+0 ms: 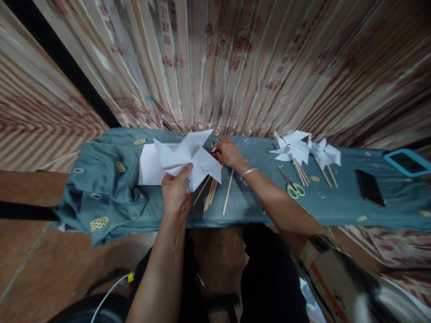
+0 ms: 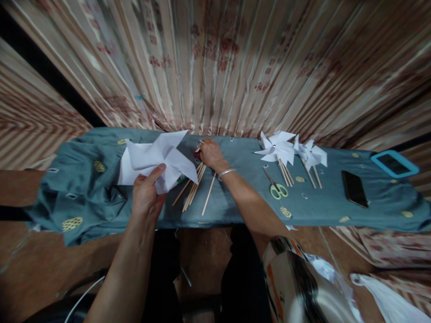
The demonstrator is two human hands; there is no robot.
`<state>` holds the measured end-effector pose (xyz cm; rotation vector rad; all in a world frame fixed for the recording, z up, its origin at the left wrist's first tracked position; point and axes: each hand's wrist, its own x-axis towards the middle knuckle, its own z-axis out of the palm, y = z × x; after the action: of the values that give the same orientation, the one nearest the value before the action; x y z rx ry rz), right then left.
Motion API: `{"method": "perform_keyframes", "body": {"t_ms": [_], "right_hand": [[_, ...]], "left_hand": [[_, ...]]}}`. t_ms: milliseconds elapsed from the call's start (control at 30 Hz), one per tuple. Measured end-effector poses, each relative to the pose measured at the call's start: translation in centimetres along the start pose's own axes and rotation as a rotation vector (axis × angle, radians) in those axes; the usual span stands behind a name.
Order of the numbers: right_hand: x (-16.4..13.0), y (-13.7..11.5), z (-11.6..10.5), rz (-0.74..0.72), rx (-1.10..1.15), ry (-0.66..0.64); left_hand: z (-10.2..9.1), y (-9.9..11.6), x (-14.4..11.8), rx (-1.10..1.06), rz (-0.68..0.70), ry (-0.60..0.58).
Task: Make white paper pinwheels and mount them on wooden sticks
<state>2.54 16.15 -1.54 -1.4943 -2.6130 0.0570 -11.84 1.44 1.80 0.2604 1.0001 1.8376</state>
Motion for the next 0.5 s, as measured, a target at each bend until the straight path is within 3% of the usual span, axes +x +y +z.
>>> {"method": "perform_keyframes", "body": {"t_ms": [200,333,500], "right_hand": [[0.0,0.3,0.1,-0.003,0.013,0.037],[-0.5,0.5,0.1,0.032,0.136,0.182],[-5.5,2.1,0.4,0.188,0.421,0.422]], "left_hand": [[-0.1,-0.1,0.0,0.01,0.0,0.004],[-0.2,0.0,0.1,0.015,0.013,-0.006],[-0.1,-0.2,0.0,0.013,0.021,-0.014]]}}
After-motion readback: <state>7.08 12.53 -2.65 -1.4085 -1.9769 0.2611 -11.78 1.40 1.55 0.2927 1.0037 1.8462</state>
